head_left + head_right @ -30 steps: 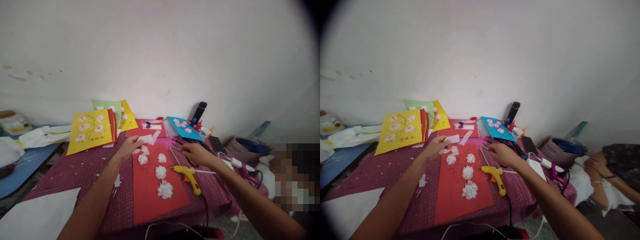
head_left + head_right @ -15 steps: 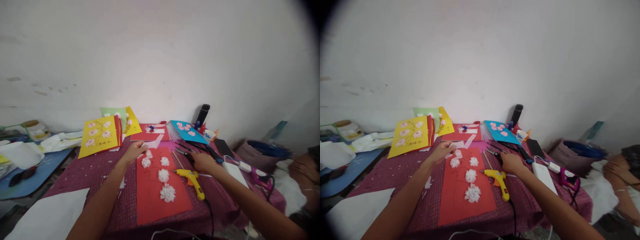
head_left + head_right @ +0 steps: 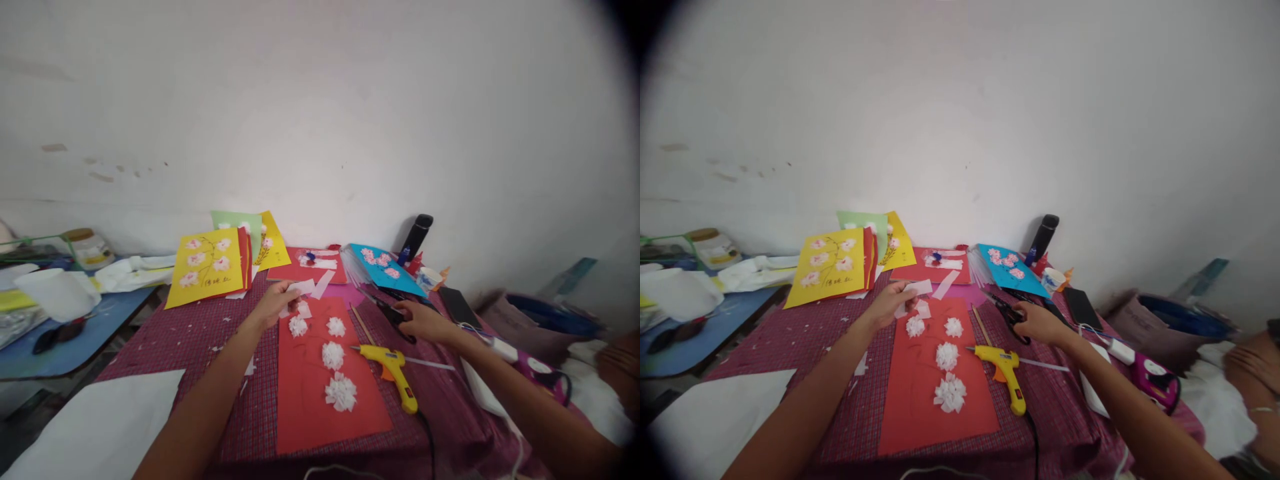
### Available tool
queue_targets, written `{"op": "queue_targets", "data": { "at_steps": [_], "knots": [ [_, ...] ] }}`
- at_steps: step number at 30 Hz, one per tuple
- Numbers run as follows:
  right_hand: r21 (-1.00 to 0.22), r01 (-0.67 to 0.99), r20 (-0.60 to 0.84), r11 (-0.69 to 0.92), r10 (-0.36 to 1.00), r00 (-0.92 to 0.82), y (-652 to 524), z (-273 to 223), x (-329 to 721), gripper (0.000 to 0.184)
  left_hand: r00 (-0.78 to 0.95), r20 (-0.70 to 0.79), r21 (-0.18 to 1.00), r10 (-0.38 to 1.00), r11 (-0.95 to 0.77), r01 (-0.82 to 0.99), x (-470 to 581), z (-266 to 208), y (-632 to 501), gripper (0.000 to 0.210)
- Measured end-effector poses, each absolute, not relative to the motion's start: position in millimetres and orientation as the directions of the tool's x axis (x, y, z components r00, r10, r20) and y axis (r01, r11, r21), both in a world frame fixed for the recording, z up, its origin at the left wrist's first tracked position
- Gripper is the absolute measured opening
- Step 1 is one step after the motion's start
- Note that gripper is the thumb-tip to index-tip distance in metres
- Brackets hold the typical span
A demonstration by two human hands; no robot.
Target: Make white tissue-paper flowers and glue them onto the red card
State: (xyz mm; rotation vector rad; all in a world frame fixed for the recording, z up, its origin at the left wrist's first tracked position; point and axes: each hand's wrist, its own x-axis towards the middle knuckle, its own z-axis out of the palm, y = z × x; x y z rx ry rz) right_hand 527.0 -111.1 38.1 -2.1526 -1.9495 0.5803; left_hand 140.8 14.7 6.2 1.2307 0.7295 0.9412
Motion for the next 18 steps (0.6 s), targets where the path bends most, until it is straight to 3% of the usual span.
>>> {"op": "queue_targets", "data": {
  "at_steps": [2,4,6,9,12,18],
  "knots": [
    [-0.641,0.754,-0.147,-0.146,0.987,0.067,-116.8,43.3,525.8,0.05,0.432,0.016,0.97,0.902,0.091,-0.227,141.2,6.8,14.6,0.033],
    [-0.864,0.484,-0.127,-0.138,0.99,0.055,-124.0,46.7,517.2,0.044,0.417,0.005,0.96,0.909,0.112,-0.256,141.6,7.8,14.2,0.033],
    [-0.964,0.237,-0.123,-0.12,0.992,0.005,-132.0,49.0,500.2,0.037,0.402,-0.009,0.951,0.916,0.132,-0.278,142.0,8.5,14.0,0.033],
    [-0.987,-0.019,-0.156,-0.158,0.985,-0.07,-142.2,51.0,462.1,0.034,0.378,-0.034,0.939,0.925,0.159,-0.304,142.5,9.0,14.3,0.035],
    [-0.956,-0.162,-0.218,-0.243,0.963,-0.157,-147.3,52.5,419.5,0.041,0.361,-0.056,0.926,0.931,0.184,-0.33,142.8,10.4,14.7,0.037],
    [-0.988,0.026,-0.156,-0.154,0.974,-0.161,-145.4,60.0,364.6,0.029,0.353,-0.091,0.888,0.931,0.236,-0.394,141.6,17.5,13.8,0.034]
  ]
}}
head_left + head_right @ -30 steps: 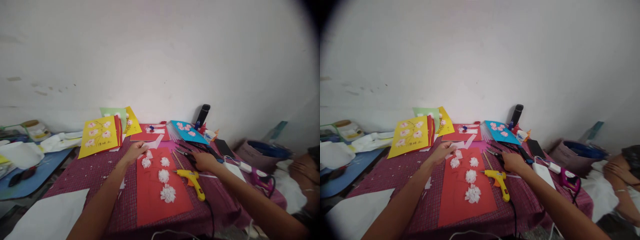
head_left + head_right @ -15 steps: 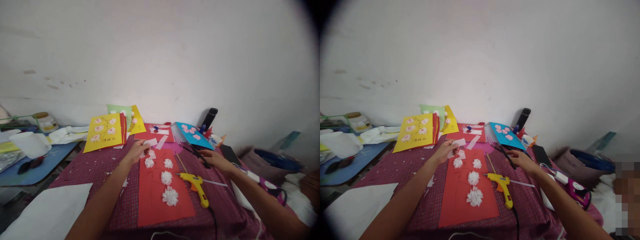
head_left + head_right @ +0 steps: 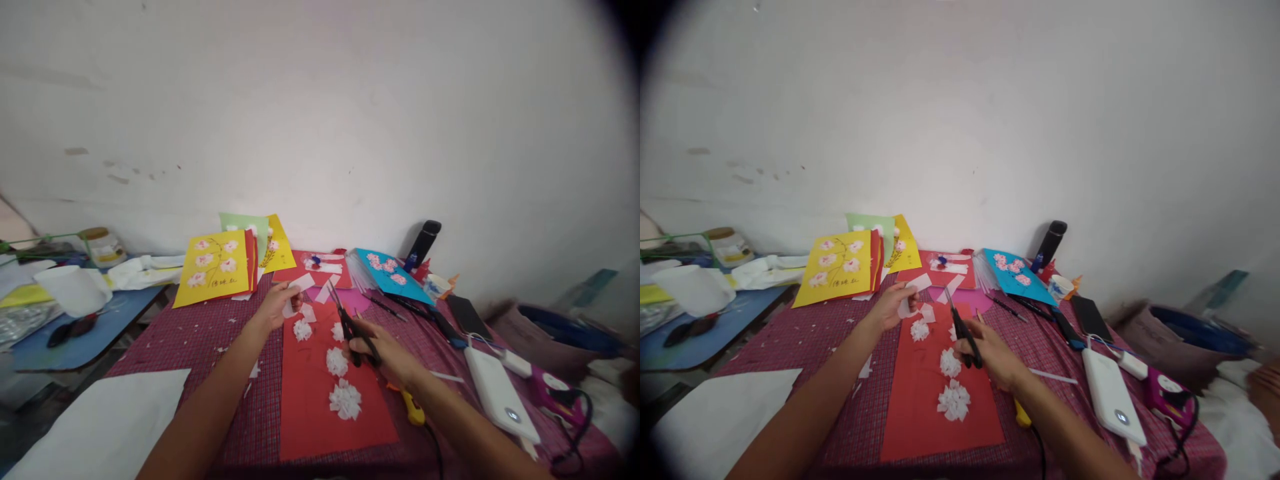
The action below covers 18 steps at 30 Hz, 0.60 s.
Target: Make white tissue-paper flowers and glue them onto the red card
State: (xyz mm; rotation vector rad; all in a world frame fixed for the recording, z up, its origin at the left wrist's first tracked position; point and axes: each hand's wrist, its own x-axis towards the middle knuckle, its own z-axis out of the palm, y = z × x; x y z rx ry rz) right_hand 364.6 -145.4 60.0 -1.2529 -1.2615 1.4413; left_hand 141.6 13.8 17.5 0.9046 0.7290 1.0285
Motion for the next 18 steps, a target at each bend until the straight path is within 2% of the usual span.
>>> {"op": "queue_targets", "data": {
  "at_steps": [5,10,18],
  "knots": [
    [-0.969,0.188,-0.19,-0.159,0.969,-0.16,-137.0,55.6,352.0,0.028,0.361,-0.1,0.845,0.927,0.27,-0.462,142.4,16.5,14.8,0.031],
    [-0.98,0.157,-0.147,-0.124,0.979,-0.144,-119.1,38.6,339.2,0.032,0.384,-0.103,0.826,0.917,0.294,-0.48,147.0,12.2,14.1,0.027],
    [-0.971,0.237,-0.053,-0.03,0.995,-0.089,-103.3,33.9,326.4,0.043,0.399,-0.115,0.829,0.91,0.309,-0.466,151.5,11.1,11.2,0.026]
  ]
}}
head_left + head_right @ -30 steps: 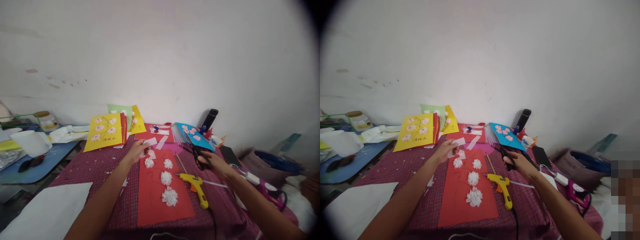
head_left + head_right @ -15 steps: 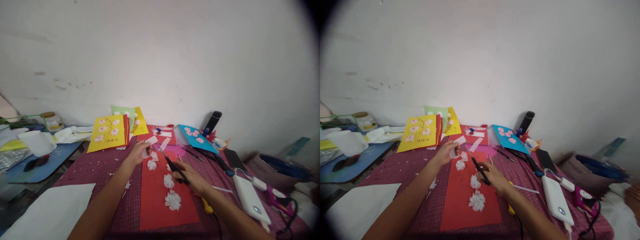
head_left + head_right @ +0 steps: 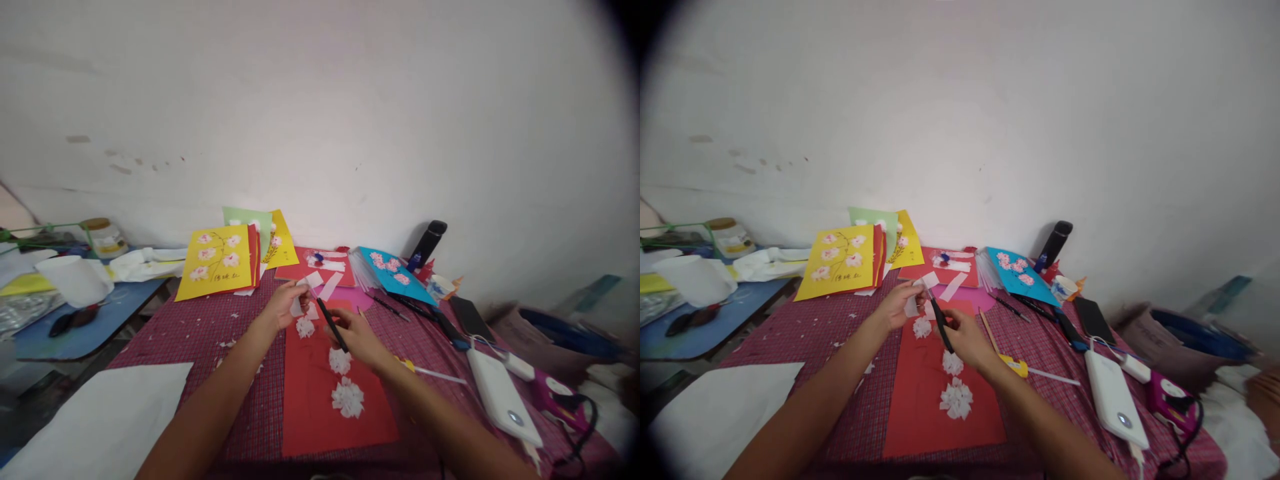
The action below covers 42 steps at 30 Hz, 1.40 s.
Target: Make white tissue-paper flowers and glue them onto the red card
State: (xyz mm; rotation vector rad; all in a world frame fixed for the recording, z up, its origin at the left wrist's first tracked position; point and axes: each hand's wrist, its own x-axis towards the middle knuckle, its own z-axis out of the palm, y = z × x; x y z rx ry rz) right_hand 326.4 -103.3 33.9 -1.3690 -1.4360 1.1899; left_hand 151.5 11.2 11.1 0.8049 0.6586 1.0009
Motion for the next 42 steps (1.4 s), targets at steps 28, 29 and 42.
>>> {"op": "queue_targets", "data": {
  "at_steps": [28,29,42],
  "knots": [
    [-0.981,0.187,-0.068,-0.054,0.995,-0.068,-96.3,32.5,321.3,0.033,0.392,-0.13,0.804,0.911,0.328,-0.496,154.0,11.6,9.6,0.025],
    [-0.982,0.177,-0.077,-0.063,0.995,-0.068,-95.2,32.7,320.8,0.033,0.386,-0.134,0.805,0.913,0.327,-0.494,154.0,10.9,10.3,0.025],
    [-0.964,0.047,-0.265,-0.261,0.948,-0.174,-64.6,32.8,323.6,0.03,0.19,-0.208,0.862,0.96,0.271,-0.427,136.6,2.8,30.2,0.022]
  ]
}}
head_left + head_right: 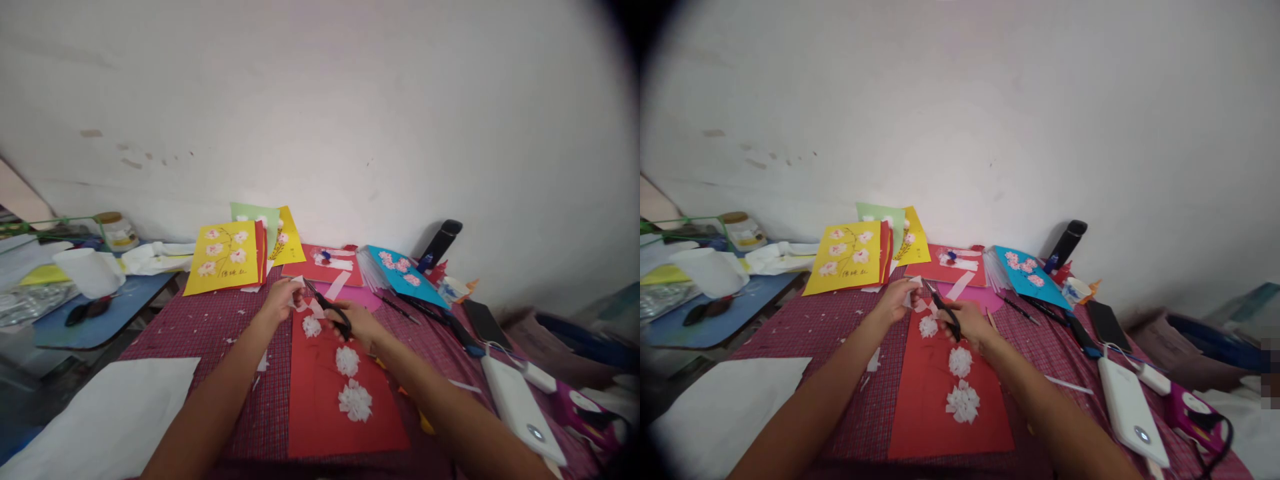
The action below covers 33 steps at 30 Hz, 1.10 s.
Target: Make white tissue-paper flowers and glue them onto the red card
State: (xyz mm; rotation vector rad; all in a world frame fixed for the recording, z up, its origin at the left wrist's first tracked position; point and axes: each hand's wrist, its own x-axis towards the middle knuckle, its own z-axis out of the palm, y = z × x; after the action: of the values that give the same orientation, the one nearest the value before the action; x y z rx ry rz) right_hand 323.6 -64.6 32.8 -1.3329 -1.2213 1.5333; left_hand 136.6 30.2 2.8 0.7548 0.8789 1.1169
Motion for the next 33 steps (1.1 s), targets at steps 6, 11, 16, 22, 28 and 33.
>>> {"op": "queue_targets", "data": {
  "at_steps": [6,11,16,22,28,33],
  "knots": [
    [-0.9,-0.037,-0.409,-0.434,0.87,-0.275,-54.0,26.2,329.7,0.034,0.044,-0.174,0.883,0.984,0.176,-0.435,129.0,6.0,37.0,0.025],
    [-0.844,-0.058,-0.486,-0.533,0.806,-0.337,-55.1,28.8,333.9,0.034,0.051,-0.147,0.884,0.988,0.154,-0.442,129.3,9.5,35.5,0.028],
    [-0.883,-0.04,-0.436,-0.467,0.849,-0.299,-63.6,36.3,333.5,0.037,0.1,-0.12,0.884,0.988,0.152,-0.442,131.2,9.7,31.6,0.029],
    [-0.976,0.016,-0.218,-0.218,0.964,-0.152,-78.6,41.9,324.5,0.038,0.213,-0.108,0.88,0.971,0.193,-0.434,134.9,9.1,28.1,0.035],
    [-0.999,0.03,-0.023,-0.024,0.999,0.04,-77.0,40.0,322.5,0.041,0.314,-0.069,0.895,0.947,0.198,-0.4,140.0,8.2,21.0,0.037],
    [-0.997,-0.004,0.077,0.079,0.977,0.199,-59.3,42.7,321.0,0.051,0.476,-0.031,0.939,0.879,0.189,-0.288,149.7,9.3,8.5,0.037]
  ]
}}
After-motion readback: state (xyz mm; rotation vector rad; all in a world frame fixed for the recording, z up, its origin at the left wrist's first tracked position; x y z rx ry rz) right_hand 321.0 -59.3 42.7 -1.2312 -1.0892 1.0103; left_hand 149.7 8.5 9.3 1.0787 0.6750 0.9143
